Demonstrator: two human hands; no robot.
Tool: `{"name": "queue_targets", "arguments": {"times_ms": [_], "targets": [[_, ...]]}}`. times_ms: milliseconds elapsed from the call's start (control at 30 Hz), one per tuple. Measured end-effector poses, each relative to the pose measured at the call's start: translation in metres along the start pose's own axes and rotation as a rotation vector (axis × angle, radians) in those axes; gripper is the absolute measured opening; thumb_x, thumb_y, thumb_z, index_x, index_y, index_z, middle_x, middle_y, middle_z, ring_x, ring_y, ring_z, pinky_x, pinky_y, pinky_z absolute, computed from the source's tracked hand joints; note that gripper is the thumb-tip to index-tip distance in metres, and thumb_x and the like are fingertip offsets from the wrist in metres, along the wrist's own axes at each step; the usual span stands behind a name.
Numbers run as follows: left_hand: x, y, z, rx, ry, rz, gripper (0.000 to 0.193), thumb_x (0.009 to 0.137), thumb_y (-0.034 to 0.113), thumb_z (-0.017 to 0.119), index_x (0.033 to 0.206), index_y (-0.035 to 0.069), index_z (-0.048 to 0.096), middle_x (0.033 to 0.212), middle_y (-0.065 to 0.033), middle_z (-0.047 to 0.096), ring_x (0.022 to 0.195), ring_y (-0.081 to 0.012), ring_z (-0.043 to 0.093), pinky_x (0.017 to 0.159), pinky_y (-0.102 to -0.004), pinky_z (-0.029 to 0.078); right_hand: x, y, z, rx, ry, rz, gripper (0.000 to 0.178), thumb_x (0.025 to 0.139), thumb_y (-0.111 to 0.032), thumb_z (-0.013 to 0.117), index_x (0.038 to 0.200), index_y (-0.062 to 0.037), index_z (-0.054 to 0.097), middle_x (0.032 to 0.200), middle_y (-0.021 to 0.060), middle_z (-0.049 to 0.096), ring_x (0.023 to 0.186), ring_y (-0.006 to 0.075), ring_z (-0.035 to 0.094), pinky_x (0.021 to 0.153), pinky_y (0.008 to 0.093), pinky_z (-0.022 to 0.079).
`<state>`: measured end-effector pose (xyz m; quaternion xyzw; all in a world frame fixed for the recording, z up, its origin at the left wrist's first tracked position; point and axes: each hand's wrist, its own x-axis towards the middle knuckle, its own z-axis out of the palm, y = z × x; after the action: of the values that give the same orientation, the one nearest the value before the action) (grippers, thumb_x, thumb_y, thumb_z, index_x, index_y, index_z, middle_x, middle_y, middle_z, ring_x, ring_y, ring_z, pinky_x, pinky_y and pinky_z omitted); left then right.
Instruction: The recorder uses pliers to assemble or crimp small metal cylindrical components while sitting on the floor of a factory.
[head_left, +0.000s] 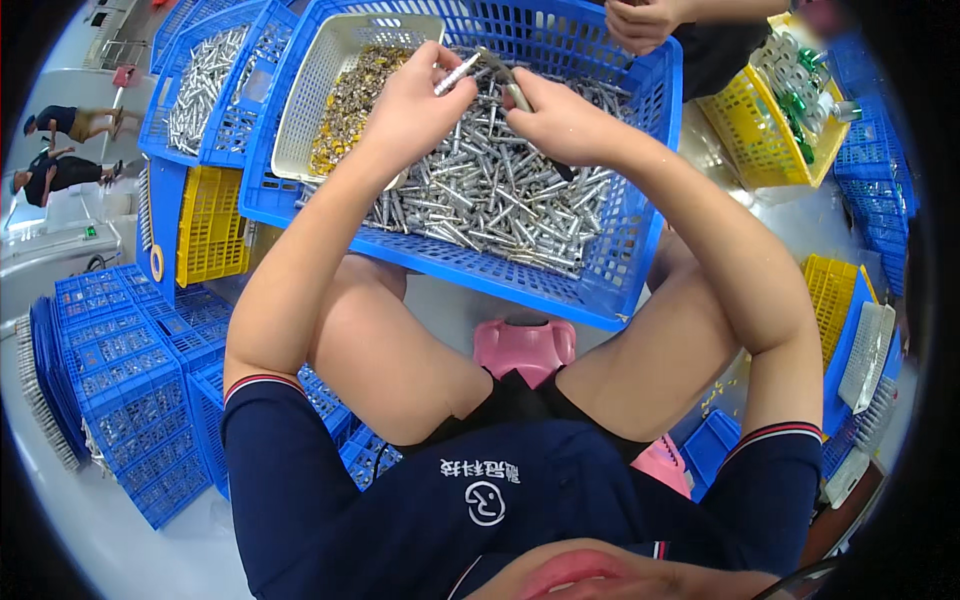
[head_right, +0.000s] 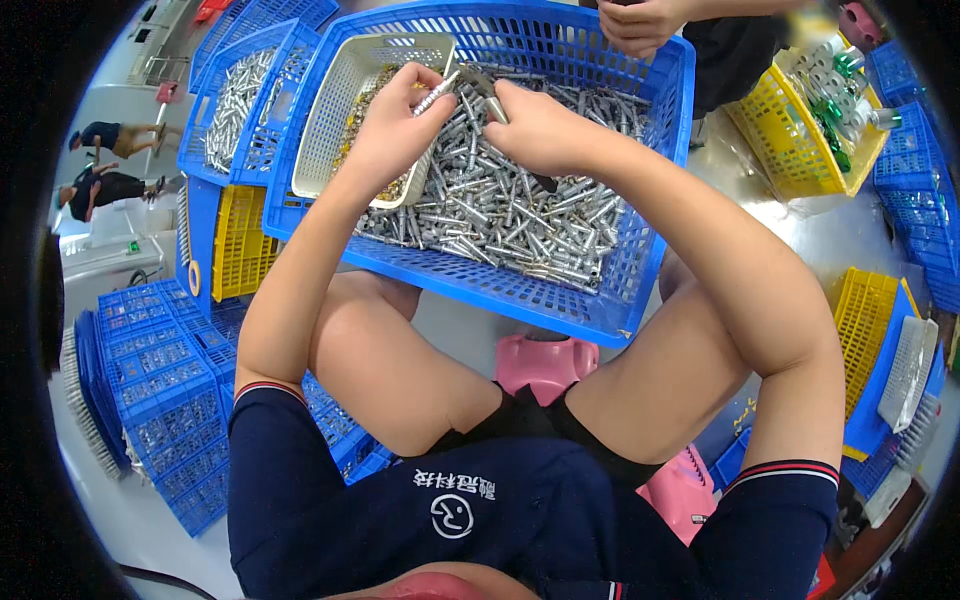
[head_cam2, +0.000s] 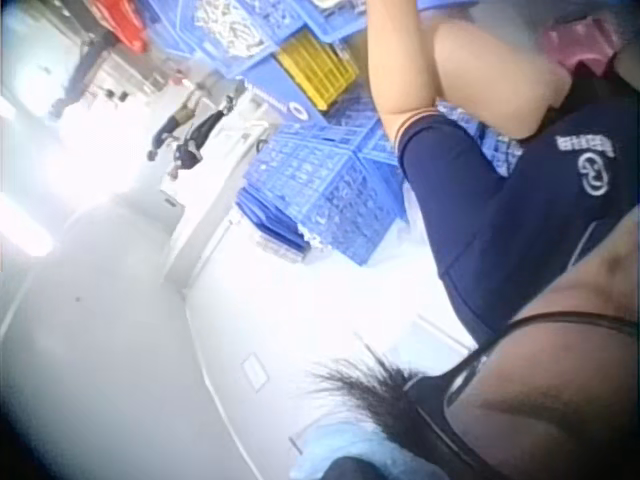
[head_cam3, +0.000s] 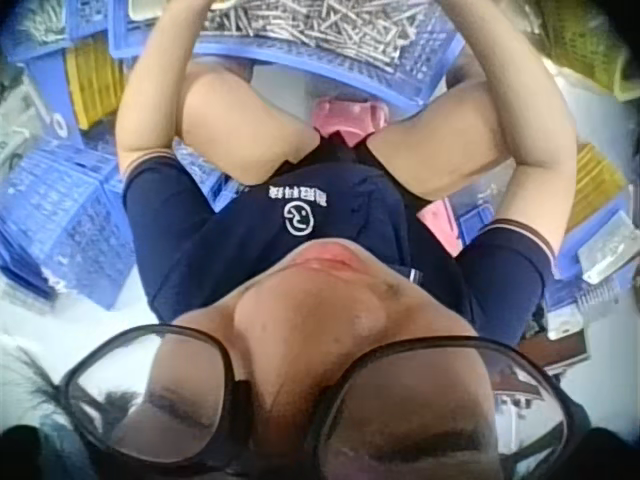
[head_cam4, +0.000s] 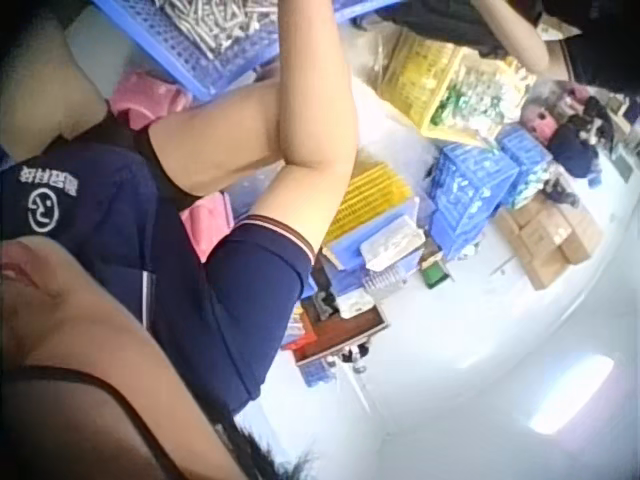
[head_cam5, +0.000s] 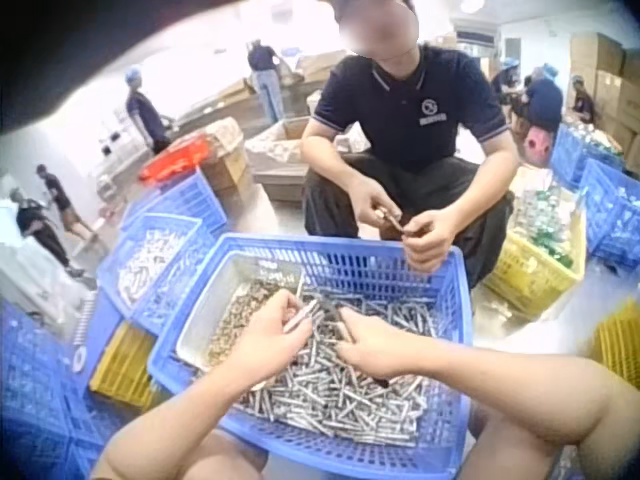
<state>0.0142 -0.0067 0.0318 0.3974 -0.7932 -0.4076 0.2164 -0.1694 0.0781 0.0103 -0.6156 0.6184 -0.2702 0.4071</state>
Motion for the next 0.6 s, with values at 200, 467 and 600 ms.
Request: {"name": "queue_targets", "arguments": {"times_ms": [200, 467, 600], "targets": [[-0.002, -0.021, 0.002, 0.034, -0.04, -0.065, 0.022, 0.089, 0.021, 0.066, 0.098, 0.003, 0.057, 0.078, -0.0034, 0.064, 0.07, -0.007, 0.053, 0.061, -0.0259, 0.042, -0.004, 0.008, 0.005, 0.052, -0.068, -0.065, 0.016, 0.089, -0.017, 0.05, 0.098, -0.0033, 0.051, 0.083, 0.0071, 0.052, 0.078, 0.0159, 0.049, 0.072, 0.033, 0.043], [-0.003, -0.014, 0.003, 0.271, -0.164, -0.08, 0.04, 0.083, 0.034, 0.071, 0.066, 0.004, 0.05, 0.06, -0.0022, 0.056, 0.059, -0.0092, 0.048, 0.055, -0.0302, 0.042, -0.011, 0.005, -0.008, -0.029, -0.107, -0.101, 0.02, 0.088, -0.017, 0.052, 0.1, -0.0014, 0.053, 0.085, 0.017, 0.062, 0.08, 0.0288, 0.06, 0.075, 0.0418, 0.047], [-0.001, -0.011, 0.003, 0.243, -0.15, -0.084, 0.041, 0.081, 0.026, 0.068, 0.06, 0.005, 0.039, 0.053, -0.0005, 0.05, 0.054, -0.0098, 0.044, 0.052, -0.031, 0.04, -0.011, 0.005, -0.007, 0.027, -0.058, -0.12, 0.019, 0.086, -0.015, 0.054, 0.098, -0.0017, 0.055, 0.081, 0.0152, 0.062, 0.076, 0.0263, 0.059, 0.073, 0.0398, 0.048]]}}
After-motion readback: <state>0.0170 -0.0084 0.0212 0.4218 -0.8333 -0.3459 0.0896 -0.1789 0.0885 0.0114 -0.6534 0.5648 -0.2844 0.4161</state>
